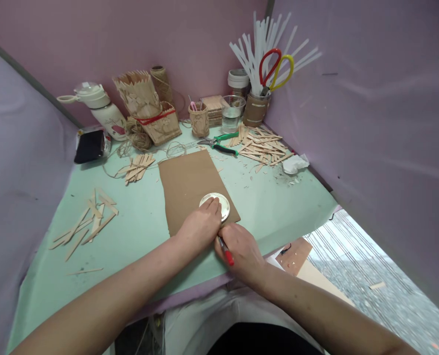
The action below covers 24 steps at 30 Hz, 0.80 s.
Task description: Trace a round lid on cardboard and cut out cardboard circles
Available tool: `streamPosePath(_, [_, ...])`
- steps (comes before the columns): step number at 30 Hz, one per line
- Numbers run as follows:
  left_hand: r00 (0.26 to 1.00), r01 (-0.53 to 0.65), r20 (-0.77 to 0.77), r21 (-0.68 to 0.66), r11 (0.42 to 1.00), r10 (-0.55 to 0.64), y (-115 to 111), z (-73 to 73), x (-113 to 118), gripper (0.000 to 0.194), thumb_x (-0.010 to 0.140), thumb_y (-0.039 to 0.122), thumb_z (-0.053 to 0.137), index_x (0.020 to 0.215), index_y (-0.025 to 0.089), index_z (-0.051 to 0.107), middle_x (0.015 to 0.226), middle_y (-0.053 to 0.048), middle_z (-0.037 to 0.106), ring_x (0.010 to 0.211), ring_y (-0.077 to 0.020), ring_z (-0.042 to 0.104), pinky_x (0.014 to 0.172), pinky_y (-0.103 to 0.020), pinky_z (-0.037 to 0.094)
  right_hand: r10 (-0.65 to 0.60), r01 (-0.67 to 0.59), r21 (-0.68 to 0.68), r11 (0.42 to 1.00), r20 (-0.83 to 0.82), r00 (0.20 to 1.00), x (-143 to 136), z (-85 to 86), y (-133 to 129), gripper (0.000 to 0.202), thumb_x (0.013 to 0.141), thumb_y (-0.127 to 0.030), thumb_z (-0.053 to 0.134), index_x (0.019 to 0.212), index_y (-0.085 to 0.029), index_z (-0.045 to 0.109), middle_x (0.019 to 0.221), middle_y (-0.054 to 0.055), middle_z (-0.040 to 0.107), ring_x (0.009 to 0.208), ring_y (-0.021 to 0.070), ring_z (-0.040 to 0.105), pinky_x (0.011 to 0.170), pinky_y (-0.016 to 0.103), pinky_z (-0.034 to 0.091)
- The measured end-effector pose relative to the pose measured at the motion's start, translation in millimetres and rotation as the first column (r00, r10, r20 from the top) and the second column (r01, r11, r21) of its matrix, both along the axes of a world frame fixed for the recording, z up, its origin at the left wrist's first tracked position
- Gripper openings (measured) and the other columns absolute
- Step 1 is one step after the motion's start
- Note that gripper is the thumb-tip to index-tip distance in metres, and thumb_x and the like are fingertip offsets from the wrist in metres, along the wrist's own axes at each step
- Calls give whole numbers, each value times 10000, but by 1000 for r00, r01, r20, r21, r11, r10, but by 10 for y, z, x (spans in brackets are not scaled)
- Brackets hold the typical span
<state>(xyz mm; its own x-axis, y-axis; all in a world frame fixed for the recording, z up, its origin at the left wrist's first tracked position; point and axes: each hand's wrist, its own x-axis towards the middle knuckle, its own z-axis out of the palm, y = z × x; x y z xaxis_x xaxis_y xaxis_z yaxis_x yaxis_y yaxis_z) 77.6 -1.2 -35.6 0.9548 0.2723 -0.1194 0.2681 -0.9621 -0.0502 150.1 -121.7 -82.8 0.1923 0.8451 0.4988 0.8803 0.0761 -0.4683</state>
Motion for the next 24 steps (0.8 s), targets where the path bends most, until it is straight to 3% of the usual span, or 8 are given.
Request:
streamPosePath(5, [1000, -15, 14, -14, 1000, 15, -30, 19, -5, 307, 869, 33, 453, 1140, 25, 598, 1184, -213, 631, 1173, -259, 577, 965, -349, 484, 6, -6, -9, 1000, -85, 996, 101, 167, -108, 205, 931, -182, 438, 733, -212, 480, 634, 8, 551, 578, 151, 508, 572, 271, 388])
streamPosePath(8, [999, -29, 15, -3, 1000, 29, -107, 38, 13, 309, 883, 77, 433, 1126, 11, 612, 1162, -225, 634, 1148, -280, 577, 945, -362, 479, -80, 79, -14, 997, -240, 968, 282, 383, -147, 141, 915, -214, 487, 774, -220, 485, 660, -1, 562, 568, 142, 516, 559, 267, 402])
streamPosePath(11, [999, -41, 31, 51, 998, 39, -219, 29, 51, 345, 874, 114, 434, 1128, -31, 616, 1154, -276, 629, 1129, -326, 576, 958, -418, 450, -136, 138, -15, 990, -320, 938, 499, 637, -13, 126, 887, -240, 538, 774, -231, 483, 641, -19, 551, 560, 140, 513, 540, 264, 401])
streamPosePath(14, [995, -86, 56, 85, 993, 82, -312, -4, 84, 413, 883, 183, 427, 1145, -84, 601, 1199, -325, 595, 1156, -374, 550, 987, -459, 402, -33, 5, -79, 997, -355, 934, 638, 867, 276, 103, 877, -256, 545, 787, -218, 513, 673, -11, 574, 596, 140, 530, 536, 253, 391])
streamPosePath(17, [976, -185, 123, 29, 982, 180, -367, -41, 97, 492, 883, 274, 451, 1219, -68, 559, 1251, -307, 577, 1181, -377, 531, 1024, -473, 350, 123, -213, -196, 957, -391, 912, 652, 1014, 608, 68, 851, -239, 551, 804, -192, 566, 688, -7, 605, 592, 131, 523, 552, 247, 390])
streamPosePath(21, [944, -278, 175, -27, 960, 278, -448, -68, 138, 576, 877, 339, 483, 1309, -41, 493, 1304, -290, 553, 1236, -370, 494, 1061, -475, 282, 291, -447, -334, 830, -425, 857, 551, 1072, 976, 31, 811, -192, 532, 800, -182, 559, 683, -9, 622, 604, 132, 542, 568, 237, 398])
streamPosePath(24, [916, -368, 162, -32, 929, 368, -522, -77, 202, 643, 889, 416, 474, 1304, -75, 494, 1350, -328, 499, 1293, -398, 434, 1079, -488, 237, 419, -548, -454, 703, -358, 834, 436, 1075, 1166, 73, 812, -175, 494, 756, -187, 539, 657, -16, 614, 593, 129, 540, 558, 232, 379])
